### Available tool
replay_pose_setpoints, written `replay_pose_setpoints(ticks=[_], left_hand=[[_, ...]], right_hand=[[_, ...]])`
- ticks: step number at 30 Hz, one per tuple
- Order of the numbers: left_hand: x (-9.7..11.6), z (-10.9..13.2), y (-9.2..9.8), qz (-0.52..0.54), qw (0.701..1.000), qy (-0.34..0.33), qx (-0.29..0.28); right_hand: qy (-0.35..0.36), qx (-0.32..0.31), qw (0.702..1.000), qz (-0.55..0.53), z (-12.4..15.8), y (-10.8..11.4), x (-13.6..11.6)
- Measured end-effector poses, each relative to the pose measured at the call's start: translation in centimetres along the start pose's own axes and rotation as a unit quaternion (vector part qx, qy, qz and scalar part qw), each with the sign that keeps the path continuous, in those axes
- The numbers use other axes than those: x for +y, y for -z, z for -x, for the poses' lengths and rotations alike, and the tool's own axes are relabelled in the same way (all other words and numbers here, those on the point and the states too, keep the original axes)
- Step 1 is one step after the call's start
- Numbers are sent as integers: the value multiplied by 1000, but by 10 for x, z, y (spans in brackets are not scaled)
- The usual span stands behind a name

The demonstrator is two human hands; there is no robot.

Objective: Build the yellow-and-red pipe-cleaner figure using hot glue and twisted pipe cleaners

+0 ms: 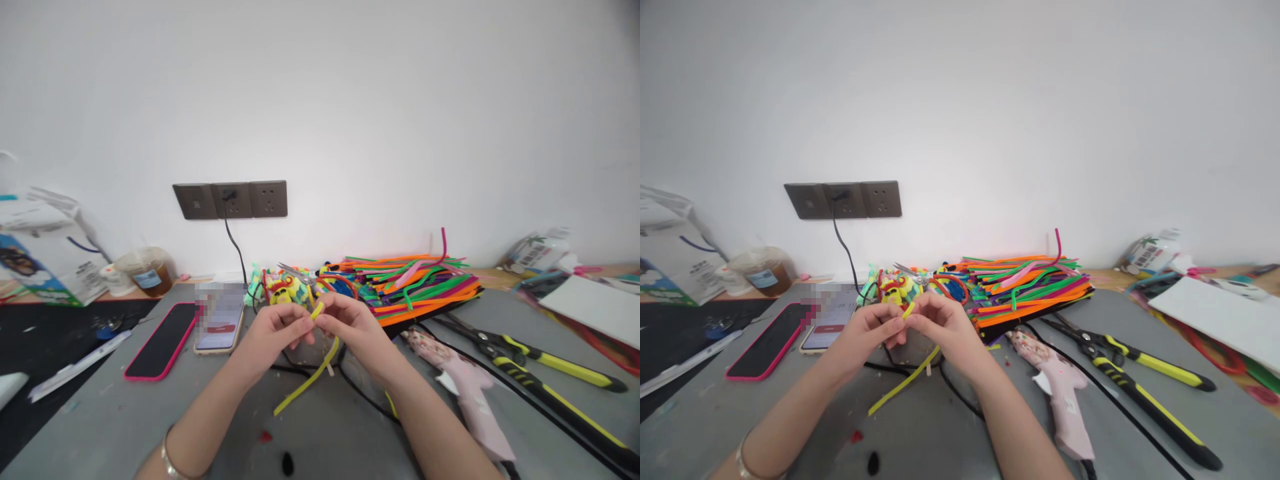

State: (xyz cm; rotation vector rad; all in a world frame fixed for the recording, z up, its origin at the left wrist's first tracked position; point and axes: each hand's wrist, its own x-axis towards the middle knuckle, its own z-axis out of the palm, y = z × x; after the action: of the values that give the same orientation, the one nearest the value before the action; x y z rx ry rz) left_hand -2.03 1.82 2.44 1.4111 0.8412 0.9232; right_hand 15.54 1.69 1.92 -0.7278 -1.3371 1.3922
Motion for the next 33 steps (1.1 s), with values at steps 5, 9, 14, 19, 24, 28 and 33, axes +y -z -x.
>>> replay_pose_setpoints(ticks=[5,9,14,19,24,28,33], left_hand=[[0,-1,0,8,1000,-1,-6],[-3,-1,0,17,1000,-4,-3],[-4,0,2,18,1000,-7,4],[0,1,2,7,1000,-2,-4],[0,2,1,16,1000,-3,-1],[1,1,1,17,1000,-17,1],[3,1,1,1,1000,-29,-3]], right_hand=[[20,3,1000,9,0,-1,1],[58,7,998,13,-1,0,5],[64,-3,998,3,-1,0,8],[67,0,998,2,0,-3,9],[62,-5,998,-14,1,-6,7],[55,-13,998,-31,2,-7,8],[49,-20,998,-25,4,-7,7]])
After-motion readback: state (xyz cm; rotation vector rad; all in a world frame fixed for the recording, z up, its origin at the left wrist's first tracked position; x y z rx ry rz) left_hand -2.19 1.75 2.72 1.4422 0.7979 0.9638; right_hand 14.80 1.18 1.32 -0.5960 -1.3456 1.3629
